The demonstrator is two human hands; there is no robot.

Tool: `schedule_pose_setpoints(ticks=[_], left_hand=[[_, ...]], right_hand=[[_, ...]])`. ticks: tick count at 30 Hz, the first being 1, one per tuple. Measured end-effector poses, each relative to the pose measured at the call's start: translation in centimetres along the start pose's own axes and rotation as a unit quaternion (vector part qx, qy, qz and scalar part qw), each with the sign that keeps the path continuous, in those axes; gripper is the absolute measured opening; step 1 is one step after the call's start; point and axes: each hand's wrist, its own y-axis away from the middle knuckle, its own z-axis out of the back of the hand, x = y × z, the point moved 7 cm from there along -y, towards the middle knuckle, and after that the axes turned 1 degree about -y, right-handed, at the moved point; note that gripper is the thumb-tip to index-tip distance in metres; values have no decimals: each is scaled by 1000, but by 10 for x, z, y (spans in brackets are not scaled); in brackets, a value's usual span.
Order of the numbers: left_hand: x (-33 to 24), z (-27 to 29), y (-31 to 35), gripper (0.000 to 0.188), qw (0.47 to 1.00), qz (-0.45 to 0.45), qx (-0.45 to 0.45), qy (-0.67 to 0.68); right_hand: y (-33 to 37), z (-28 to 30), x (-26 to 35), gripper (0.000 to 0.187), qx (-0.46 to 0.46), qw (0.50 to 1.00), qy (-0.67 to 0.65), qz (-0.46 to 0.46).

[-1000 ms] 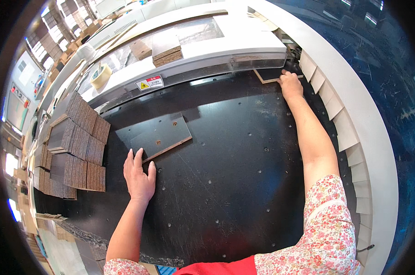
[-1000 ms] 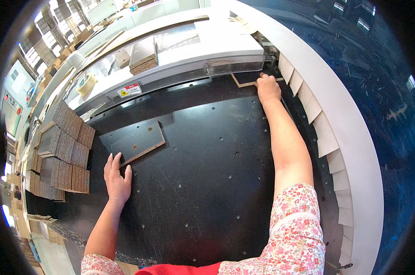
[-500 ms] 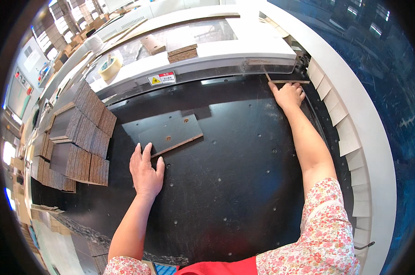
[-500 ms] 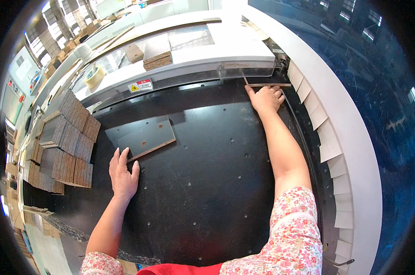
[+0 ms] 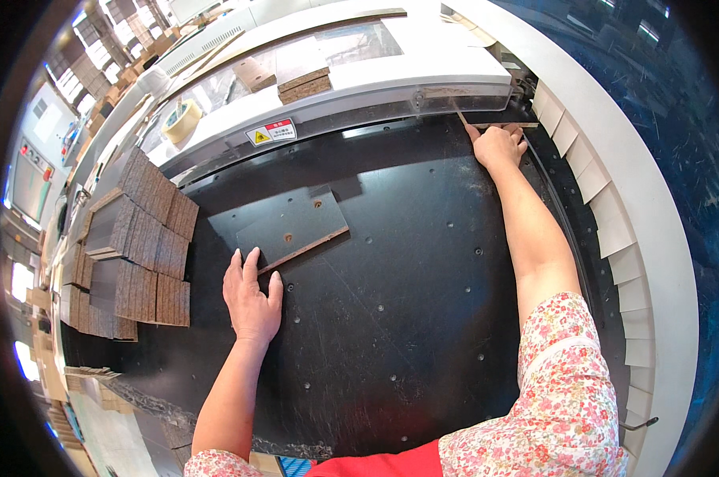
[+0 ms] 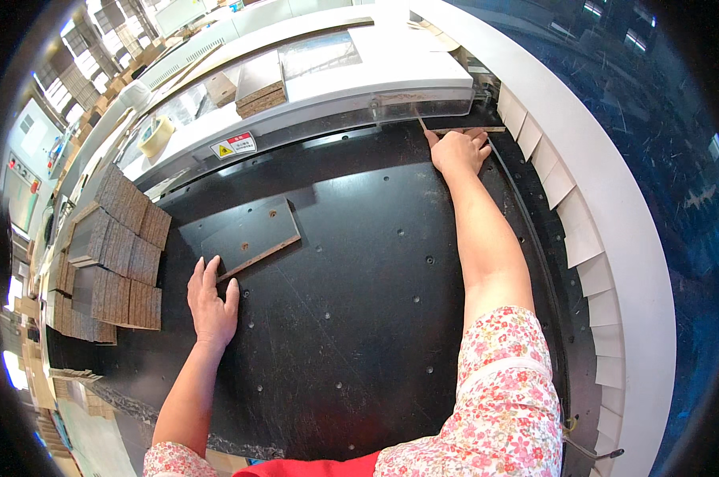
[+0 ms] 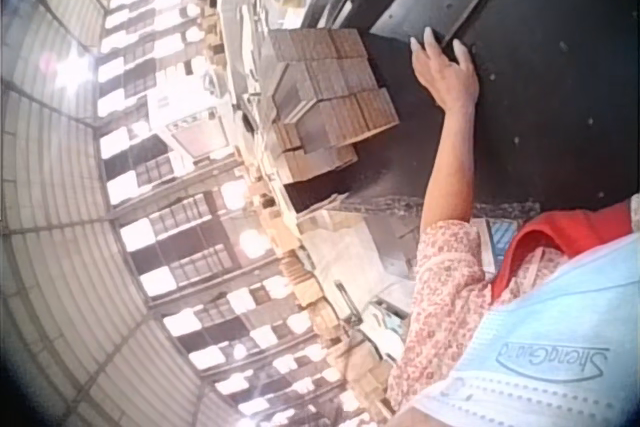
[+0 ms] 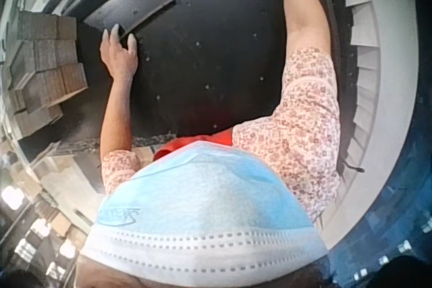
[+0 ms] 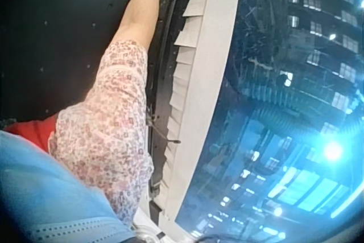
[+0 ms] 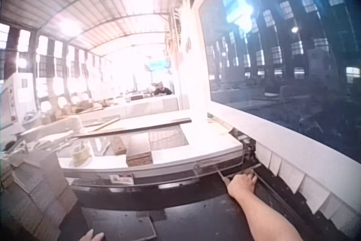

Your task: The person takes wood panels from a stack, places them into an industrial edge-processing machine, and then stacks the processed panels into a crate.

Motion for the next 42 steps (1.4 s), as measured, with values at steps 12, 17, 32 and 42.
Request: schedule_pose_setpoints(ticks=[12,17,32,42], left_hand=[[1,-1,0,55,1000,2,-2,5],[-1,-1,-2,54,1000,-3,-1,4],[-3,0,-1,52,1000,-8,-10,-7],[10,3,4,53,999,-14,-34,-8]], right_hand=[[2,3,1,85,14,1000,10,-8],[-2,2,-3,83,-6,1000,9,-11],[0,4,-2,80,4,1000,9,-9],[0,5,9,77,-17,1000,11,15]])
